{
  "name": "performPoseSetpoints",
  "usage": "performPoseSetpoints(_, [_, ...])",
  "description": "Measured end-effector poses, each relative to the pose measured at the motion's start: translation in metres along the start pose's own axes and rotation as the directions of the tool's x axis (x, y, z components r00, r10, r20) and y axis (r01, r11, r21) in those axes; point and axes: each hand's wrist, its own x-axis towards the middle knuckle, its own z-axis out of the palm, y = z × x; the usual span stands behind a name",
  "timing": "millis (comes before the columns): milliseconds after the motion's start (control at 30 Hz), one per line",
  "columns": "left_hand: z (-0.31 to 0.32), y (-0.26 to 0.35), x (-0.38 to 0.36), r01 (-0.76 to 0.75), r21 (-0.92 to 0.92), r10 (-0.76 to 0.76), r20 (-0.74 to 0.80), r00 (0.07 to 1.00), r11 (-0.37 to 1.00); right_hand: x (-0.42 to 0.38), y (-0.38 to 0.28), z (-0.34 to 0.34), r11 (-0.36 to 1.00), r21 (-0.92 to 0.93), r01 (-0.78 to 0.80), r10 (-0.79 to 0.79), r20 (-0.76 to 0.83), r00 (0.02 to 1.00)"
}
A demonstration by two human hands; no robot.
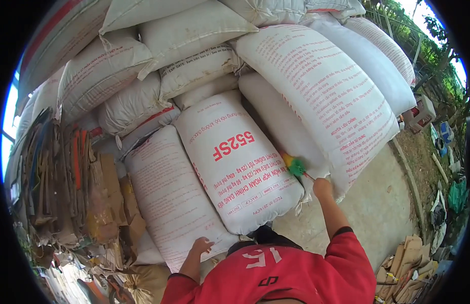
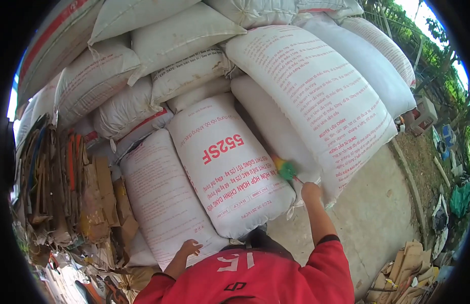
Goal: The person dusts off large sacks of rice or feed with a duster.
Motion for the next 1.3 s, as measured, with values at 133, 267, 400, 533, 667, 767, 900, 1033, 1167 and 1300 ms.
performPoseSetpoints(133, [0.018, -0.007, 0.001, -0.074, 0.201, 0.086, -0.05, 0.995, 0.977, 0.024, -0.019, -0.036, 0.995, -0.092, 0.039, -0.042, -0.03, 0.999])
performPoseSetpoints(267, [0.02, -0.015, 0.008, -0.103, 0.122, 0.114, -0.091, 0.989, 0.987, 0.076, -0.093, -0.074, 0.945, -0.326, 0.024, -0.053, -0.078, 0.996])
performPoseSetpoints(400, [0.008, -0.005, 0.013, -0.094, 0.281, 0.136, -0.133, 0.982, 0.955, 0.125, -0.151, -0.146, 0.927, -0.372, 0.038, -0.107, -0.166, 0.98])
performPoseSetpoints(533, [-0.006, 0.023, -0.018, -0.049, -0.014, 0.045, -0.201, 0.979, 0.999, 0.129, -0.153, -0.197, 0.994, -0.013, 0.108, -0.099, -0.522, 0.847])
performPoseSetpoints(667, [0.013, -0.021, -0.012, -0.019, -0.05, 0.009, -0.202, 0.979, 0.999, 0.097, -0.148, -0.213, 0.982, 0.055, 0.179, -0.129, -0.497, 0.858])
performPoseSetpoints(767, [0.035, -0.06, -0.014, 0.016, 0.124, 0.01, -0.212, 0.977, 0.992, 0.113, -0.113, -0.15, 0.954, 0.04, 0.298, -0.254, -0.422, 0.87])
performPoseSetpoints(900, [0.051, -0.088, -0.023, 0.139, 0.03, -0.132, -0.167, 0.977, 0.99, 0.092, -0.052, -0.007, 0.854, -0.027, 0.52, -0.518, -0.135, 0.844])
performPoseSetpoints(1033, [0.056, -0.08, -0.044, 0.129, -0.01, -0.128, -0.208, 0.97, 0.992, 0.038, -0.035, -0.007, 0.905, 0.259, 0.339, -0.345, -0.023, 0.938])
performPoseSetpoints(1167, [0.066, -0.082, -0.036, 0.126, -0.061, -0.138, -0.266, 0.954, 0.99, 0.024, -0.074, -0.086, 0.924, 0.252, 0.287, -0.287, -0.036, 0.957])
performPoseSetpoints(1300, [0.065, -0.05, -0.038, 0.048, -0.231, -0.131, -0.36, 0.924, 0.972, 0.013, -0.11, -0.09, 0.8, 0.424, 0.424, -0.39, -0.169, 0.905])
